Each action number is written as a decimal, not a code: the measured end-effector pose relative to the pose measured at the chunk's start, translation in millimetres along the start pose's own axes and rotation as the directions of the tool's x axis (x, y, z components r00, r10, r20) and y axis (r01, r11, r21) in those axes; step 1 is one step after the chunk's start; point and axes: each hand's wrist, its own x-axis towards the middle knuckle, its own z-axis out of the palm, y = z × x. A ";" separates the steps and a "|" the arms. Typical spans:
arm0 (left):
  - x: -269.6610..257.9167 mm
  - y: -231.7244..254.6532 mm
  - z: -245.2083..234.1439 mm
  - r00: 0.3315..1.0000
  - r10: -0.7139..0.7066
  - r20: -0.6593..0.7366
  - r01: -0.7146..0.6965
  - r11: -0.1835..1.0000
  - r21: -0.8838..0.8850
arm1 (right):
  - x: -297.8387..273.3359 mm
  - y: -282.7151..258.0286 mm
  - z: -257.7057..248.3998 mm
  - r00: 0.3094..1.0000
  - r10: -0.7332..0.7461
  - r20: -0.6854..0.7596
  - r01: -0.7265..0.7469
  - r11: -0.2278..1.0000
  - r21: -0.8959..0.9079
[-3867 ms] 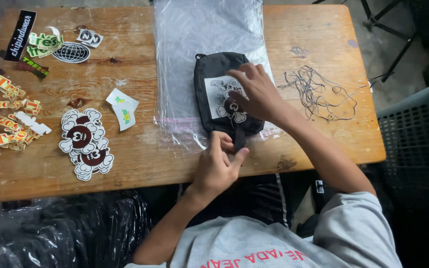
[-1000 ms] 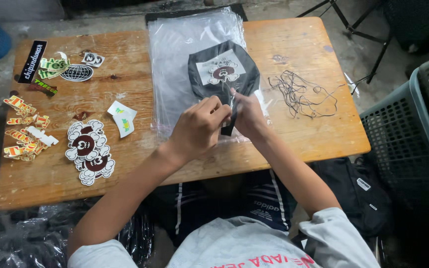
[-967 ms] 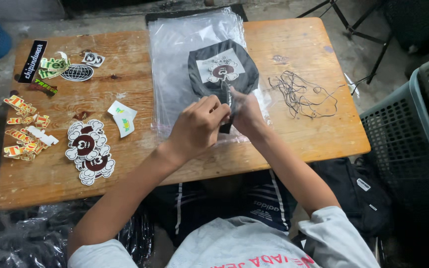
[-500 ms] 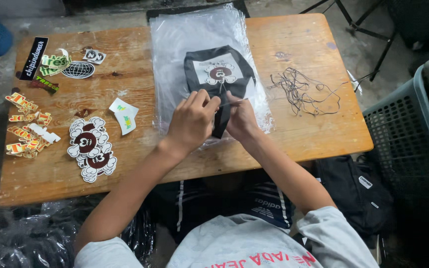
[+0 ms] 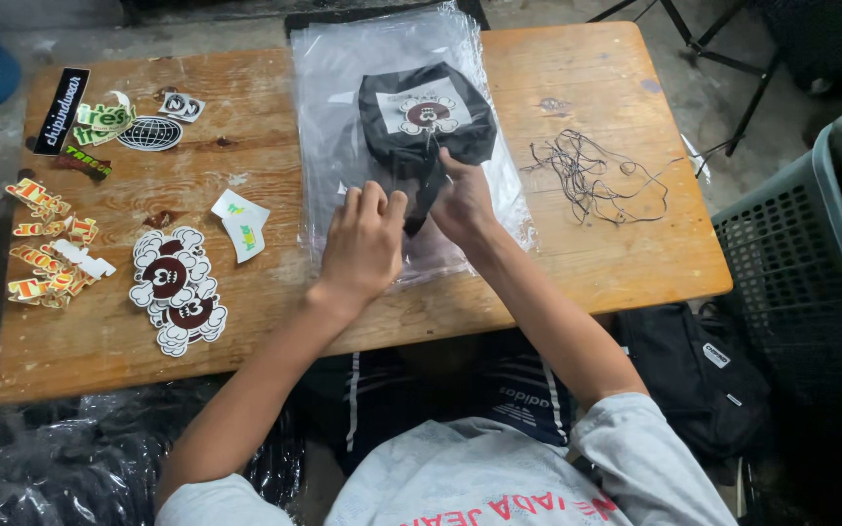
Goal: The person places a small black bag into a clear plastic bag, then removes it to attach a sticker and a string tag. They repeat this process for multiple bags, placing the finished items into a pile on the floor.
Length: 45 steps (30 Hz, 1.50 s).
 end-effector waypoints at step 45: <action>-38.6 1.5 -37.9 0.742 -0.585 0.328 0.670 0.630 -0.392 | -17.8 24.6 -8.8 0.840 -0.415 -0.350 0.320 0.899 -0.298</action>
